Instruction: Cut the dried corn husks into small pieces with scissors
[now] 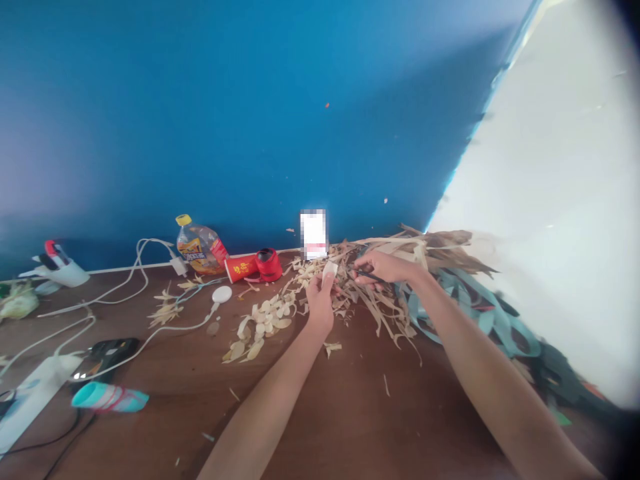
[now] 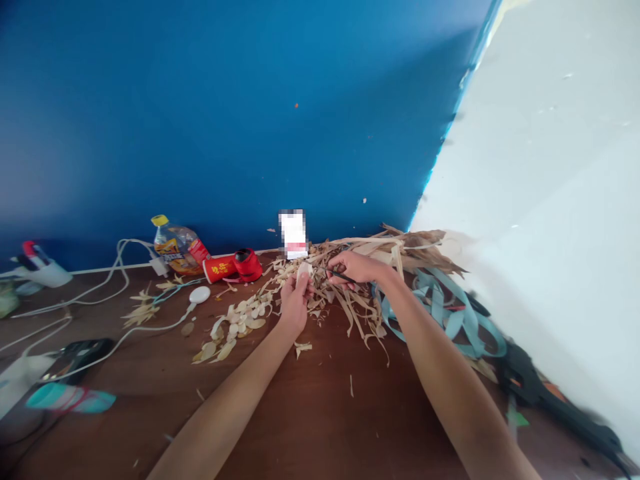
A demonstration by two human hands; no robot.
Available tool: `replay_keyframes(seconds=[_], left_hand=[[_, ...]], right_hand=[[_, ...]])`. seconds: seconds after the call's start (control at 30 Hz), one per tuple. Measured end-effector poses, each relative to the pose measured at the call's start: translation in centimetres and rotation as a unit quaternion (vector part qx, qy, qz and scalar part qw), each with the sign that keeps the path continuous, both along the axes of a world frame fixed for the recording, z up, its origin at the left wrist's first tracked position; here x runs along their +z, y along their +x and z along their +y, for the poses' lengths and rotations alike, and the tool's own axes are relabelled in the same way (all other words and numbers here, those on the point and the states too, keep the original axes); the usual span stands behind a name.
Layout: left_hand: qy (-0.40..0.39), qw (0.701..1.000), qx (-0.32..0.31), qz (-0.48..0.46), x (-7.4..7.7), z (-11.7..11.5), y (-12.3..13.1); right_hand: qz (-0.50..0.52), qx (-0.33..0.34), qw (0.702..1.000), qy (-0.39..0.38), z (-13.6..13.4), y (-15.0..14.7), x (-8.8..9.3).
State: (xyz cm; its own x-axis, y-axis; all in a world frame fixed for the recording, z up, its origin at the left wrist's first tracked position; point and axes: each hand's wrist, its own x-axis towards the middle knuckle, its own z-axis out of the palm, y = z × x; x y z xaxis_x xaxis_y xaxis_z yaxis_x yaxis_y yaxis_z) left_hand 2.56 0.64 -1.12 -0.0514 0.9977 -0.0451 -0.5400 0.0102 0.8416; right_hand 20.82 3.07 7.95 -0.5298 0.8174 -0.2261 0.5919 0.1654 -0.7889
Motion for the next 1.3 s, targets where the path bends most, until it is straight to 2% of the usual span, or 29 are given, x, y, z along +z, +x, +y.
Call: replay_keyframes(seconds=[0.13,0.23,0.4,0.5,0.63,0.8,1.07,1.3], left_hand=[[0.023,1.000,-0.012,0.005,-0.2,0.0,-0.2],[0.037,0.998,-0.018,0.040,-0.3,-0.1,-0.3],[0.017,0.996,0.002,0.091,-0.6,-0.1,0.0],[0.031,0.992,-0.011,0.118,-0.7,-0.2,0.2],[0.053,0.989,-0.018,0.134,-0.5,-0.4,0.3],[0.046,0.994,-0.021,0.100,-0.4,-0.5,0.5],[0.041,0.998,-0.015,0.047,-0.6,-0.2,0.5],[0.046,0.988,0.033,0.142,-1.3,0.1,0.6]], right_hand=[[0.018,-0.023,0.998,0.049,0.2,0.0,-0.1],[0.034,-0.013,0.997,0.073,0.3,0.0,-0.2],[0.075,-0.001,0.993,0.087,0.1,-0.5,0.0],[0.086,-0.001,0.991,0.104,0.2,-1.1,-0.2],[0.094,-0.030,0.986,0.135,0.4,-1.7,-0.7],[0.088,-0.059,0.986,0.132,0.3,-2.2,-0.9],[0.096,-0.040,0.987,0.124,0.5,-2.1,-1.4],[0.077,-0.052,0.983,0.156,0.5,-2.4,-1.7]])
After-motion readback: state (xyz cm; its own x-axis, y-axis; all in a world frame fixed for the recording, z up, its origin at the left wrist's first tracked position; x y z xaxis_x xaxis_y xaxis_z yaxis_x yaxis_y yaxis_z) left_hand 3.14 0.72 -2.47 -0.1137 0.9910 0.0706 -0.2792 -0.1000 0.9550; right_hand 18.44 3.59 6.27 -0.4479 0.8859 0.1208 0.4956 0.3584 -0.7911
